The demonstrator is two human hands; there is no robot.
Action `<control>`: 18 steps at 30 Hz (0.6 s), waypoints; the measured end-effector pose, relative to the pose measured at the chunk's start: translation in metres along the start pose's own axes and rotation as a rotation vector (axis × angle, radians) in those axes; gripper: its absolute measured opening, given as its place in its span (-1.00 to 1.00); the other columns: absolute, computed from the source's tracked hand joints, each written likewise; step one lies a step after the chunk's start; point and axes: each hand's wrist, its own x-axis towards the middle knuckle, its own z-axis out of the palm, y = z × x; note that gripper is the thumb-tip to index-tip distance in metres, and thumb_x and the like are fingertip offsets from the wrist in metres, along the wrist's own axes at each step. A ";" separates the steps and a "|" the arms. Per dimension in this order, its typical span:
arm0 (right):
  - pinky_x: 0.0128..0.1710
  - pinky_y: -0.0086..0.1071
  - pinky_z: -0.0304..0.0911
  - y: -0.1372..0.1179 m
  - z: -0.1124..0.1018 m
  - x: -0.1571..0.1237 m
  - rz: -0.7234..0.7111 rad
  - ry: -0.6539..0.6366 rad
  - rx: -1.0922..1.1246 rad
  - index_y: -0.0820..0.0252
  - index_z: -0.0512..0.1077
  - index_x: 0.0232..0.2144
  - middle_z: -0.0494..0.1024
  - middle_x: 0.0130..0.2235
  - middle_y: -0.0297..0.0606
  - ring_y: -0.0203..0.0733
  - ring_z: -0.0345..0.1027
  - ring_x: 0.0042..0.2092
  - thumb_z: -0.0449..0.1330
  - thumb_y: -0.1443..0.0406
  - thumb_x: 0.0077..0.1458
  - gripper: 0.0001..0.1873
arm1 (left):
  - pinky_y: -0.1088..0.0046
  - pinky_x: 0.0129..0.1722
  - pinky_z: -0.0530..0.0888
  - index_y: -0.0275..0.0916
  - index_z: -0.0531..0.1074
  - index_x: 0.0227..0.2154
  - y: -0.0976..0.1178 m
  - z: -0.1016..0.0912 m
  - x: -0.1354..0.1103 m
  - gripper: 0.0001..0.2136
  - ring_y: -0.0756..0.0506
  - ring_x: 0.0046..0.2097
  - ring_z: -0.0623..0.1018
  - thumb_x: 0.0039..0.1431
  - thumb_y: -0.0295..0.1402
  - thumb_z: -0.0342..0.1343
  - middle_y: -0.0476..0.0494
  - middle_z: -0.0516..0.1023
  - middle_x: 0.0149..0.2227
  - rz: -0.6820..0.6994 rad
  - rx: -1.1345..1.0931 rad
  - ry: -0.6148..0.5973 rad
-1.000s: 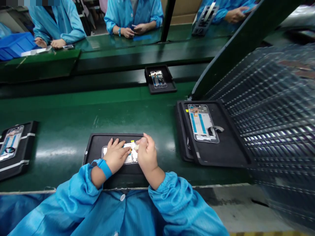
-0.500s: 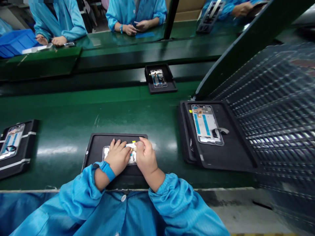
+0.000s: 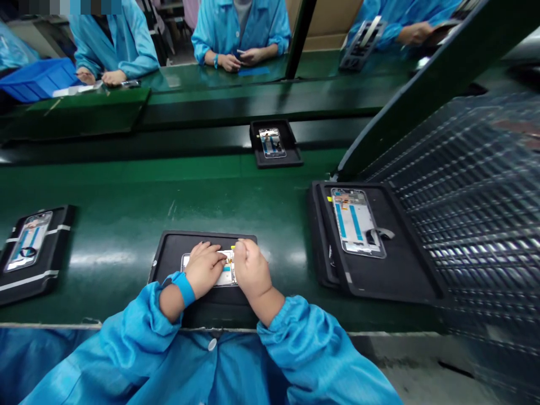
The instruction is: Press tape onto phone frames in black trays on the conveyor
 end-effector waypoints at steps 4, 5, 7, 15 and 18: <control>-0.40 -0.45 0.30 0.003 -0.002 -0.009 0.249 0.048 0.162 0.32 0.27 -0.25 0.44 -0.43 -0.21 -0.32 0.36 -0.41 -0.16 0.12 0.14 -0.61 | 0.34 0.36 -0.22 -0.08 0.31 -0.27 0.003 -0.002 0.005 -0.66 0.17 0.15 -0.09 -0.02 -0.21 -0.31 0.29 0.04 0.02 -0.043 -0.037 0.040; -0.40 -0.44 0.30 0.003 -0.001 -0.009 0.249 0.063 0.163 0.33 0.27 -0.24 0.44 -0.44 -0.21 -0.31 0.36 -0.40 -0.15 0.12 0.14 -0.61 | 0.35 0.36 -0.21 -0.10 0.32 -0.28 0.003 -0.002 0.006 -0.67 0.19 0.14 -0.08 -0.03 -0.21 -0.29 0.27 0.06 0.00 -0.049 -0.042 0.044; -0.40 -0.45 0.30 0.002 -0.001 -0.009 0.225 0.075 0.146 0.32 0.27 -0.26 0.44 -0.44 -0.20 -0.31 0.36 -0.38 -0.15 0.13 0.13 -0.62 | 0.37 0.35 -0.16 -0.14 0.33 -0.32 0.004 -0.001 0.007 -0.67 0.21 0.11 -0.04 -0.05 -0.20 -0.27 0.23 0.11 -0.03 -0.060 -0.045 0.058; -0.33 -0.32 0.28 0.000 -0.003 -0.009 0.318 0.048 0.132 0.35 0.28 -0.25 0.45 -0.43 -0.14 -0.21 0.37 -0.36 -0.17 0.03 0.08 -0.50 | 0.32 0.28 -0.05 -0.17 0.36 -0.34 0.010 0.002 0.011 -0.65 0.20 0.06 0.02 -0.10 -0.15 -0.23 0.17 0.19 -0.09 -0.052 -0.069 0.112; -0.35 -0.33 0.27 -0.001 -0.005 -0.009 0.384 0.041 0.174 0.35 0.24 -0.22 0.44 -0.42 -0.15 -0.24 0.36 -0.40 -0.17 -0.04 0.05 -0.44 | 0.42 0.27 0.05 -0.12 0.36 -0.29 0.012 -0.011 0.008 -0.61 0.26 0.01 0.12 -0.10 -0.08 -0.21 0.15 0.24 -0.14 -0.062 -0.184 0.032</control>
